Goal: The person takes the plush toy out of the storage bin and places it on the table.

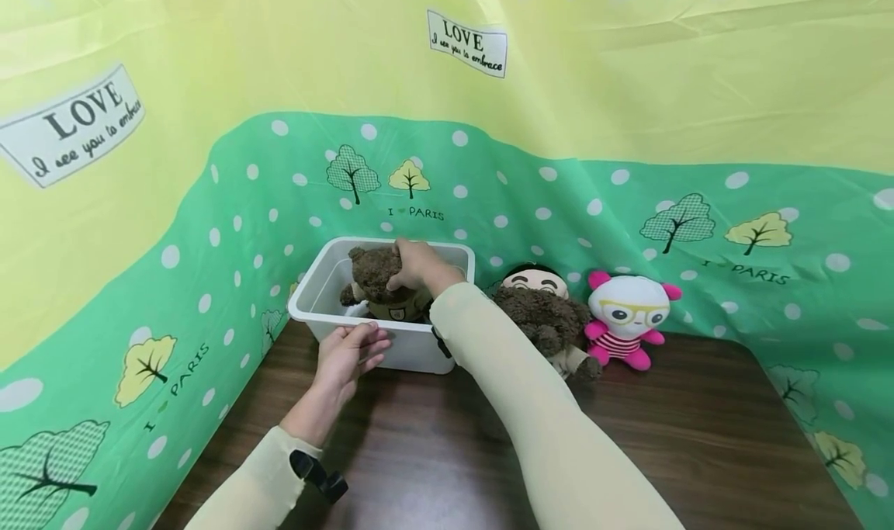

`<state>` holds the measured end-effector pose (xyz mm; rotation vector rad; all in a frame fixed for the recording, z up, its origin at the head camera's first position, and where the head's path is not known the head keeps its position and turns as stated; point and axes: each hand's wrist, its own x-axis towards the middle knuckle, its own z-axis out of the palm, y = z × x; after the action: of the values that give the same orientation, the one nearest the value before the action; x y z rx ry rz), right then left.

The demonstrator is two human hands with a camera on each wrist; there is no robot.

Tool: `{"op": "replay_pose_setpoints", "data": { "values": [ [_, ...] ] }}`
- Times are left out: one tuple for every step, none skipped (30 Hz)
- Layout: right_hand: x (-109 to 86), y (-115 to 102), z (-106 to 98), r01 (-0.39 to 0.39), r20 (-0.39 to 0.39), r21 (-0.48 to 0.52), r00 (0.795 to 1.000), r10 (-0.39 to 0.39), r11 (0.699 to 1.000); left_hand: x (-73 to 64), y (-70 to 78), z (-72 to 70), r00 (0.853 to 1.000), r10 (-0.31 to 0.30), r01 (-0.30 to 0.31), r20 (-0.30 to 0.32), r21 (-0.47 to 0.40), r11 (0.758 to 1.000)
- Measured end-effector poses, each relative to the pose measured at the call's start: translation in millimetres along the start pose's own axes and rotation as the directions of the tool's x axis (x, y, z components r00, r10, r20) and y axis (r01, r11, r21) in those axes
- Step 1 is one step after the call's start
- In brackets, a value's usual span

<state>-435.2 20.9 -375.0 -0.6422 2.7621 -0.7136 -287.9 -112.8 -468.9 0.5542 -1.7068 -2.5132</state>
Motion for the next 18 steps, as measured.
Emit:
{"op": "replay_pose_setpoints", "data": {
  "values": [
    [-0.2, 1, 0, 0.005, -0.010, 0.004, 1.000, -0.005, 1.000, -0.4, 0.0, 0.7, 1.000, 0.001, -0.001, -0.001, -0.002, 1.000],
    [-0.7, 1, 0, 0.008, -0.018, 0.007, 1.000, -0.008, 1.000, -0.6, 0.0, 1.2, 1.000, 0.002, -0.002, -0.002, -0.004, 1.000],
    [-1.1, 1, 0, 0.010, -0.025, 0.013, 1.000, -0.010, 1.000, -1.0, 0.1, 1.9, 1.000, 0.003, -0.003, -0.002, -0.004, 1.000],
    [-2.2, 1, -1, 0.017, -0.037, 0.020, 0.999, -0.016, 1.000, -1.3, 0.2, 2.4, 1.000, 0.005, -0.005, -0.002, -0.004, 1.000],
    [-3.2, 1, -1, 0.019, -0.044, 0.024, 0.999, -0.018, 1.000, -1.6, 0.3, 2.7, 1.000, 0.006, -0.006, -0.001, -0.004, 1.000],
    [-4.2, 0, -2, 0.022, -0.052, 0.031, 0.998, -0.020, 0.999, -2.1, 0.4, 2.9, 1.000, 0.008, -0.008, 0.001, -0.004, 1.000],
    [-5.3, -1, -3, 0.027, -0.057, 0.031, 0.998, -0.025, 0.999, -2.3, 0.5, 3.0, 1.000, 0.011, -0.011, 0.003, -0.004, 1.000],
    [-6.2, -2, -4, 0.033, -0.067, 0.036, 0.997, -0.031, 0.999, -2.7, 0.5, 3.1, 1.000, 0.016, -0.016, 0.008, -0.004, 1.000],
    [-7.1, -2, -5, 0.044, -0.077, 0.041, 0.996, -0.041, 0.998, -3.2, 0.6, 3.2, 1.000, 0.020, -0.020, 0.010, -0.004, 1.000],
    [-8.0, -3, -5, 0.060, -0.088, 0.049, 0.995, -0.056, 0.997, -3.1, 0.3, 2.9, 1.000, 0.023, -0.023, 0.010, -0.004, 1.000],
    [-8.9, -4, -5, 0.079, -0.098, 0.055, 0.992, -0.073, 0.995, -3.1, 0.1, 2.5, 1.000, 0.026, -0.026, 0.008, -0.006, 1.000],
    [-9.9, -4, -5, 0.093, -0.108, 0.064, 0.990, -0.086, 0.994, -3.2, -0.1, 2.1, 1.000, 0.028, -0.028, 0.007, -0.007, 1.000],
    [-11.0, -4, -5, 0.106, -0.118, 0.070, 0.988, -0.097, 0.992, -3.3, -0.4, 1.7, 1.000, 0.027, -0.027, 0.005, -0.006, 1.000],
    [-12.0, -4, -5, 0.115, -0.128, 0.083, 0.986, -0.104, 0.990, -3.4, -0.8, 1.2, 1.000, 0.027, -0.027, 0.005, -0.006, 1.000],
    [-13.2, -3, -4, 0.121, -0.137, 0.092, 0.985, -0.108, 0.988, -3.2, -1.0, 0.9, 1.000, 0.022, -0.022, 0.003, -0.005, 1.000],
    [-14.1, -3, -4, 0.123, -0.147, 0.101, 0.983, -0.107, 0.987, -2.9, -1.4, 0.7, 1.000, 0.019, -0.019, 0.003, -0.004, 1.000],
    [-15.1, -2, -4, 0.122, -0.157, 0.108, 0.982, -0.105, 0.987, -3.2, -1.4, 0.7, 1.000, 0.018, -0.018, 0.003, -0.005, 1.000],
    [-16.1, -2, -4, 0.121, -0.169, 0.116, 0.980, -0.101, 0.986, -3.4, -1.3, 0.7, 1.000, 0.017, -0.017, 0.004, -0.003, 1.000]
  ]
}}
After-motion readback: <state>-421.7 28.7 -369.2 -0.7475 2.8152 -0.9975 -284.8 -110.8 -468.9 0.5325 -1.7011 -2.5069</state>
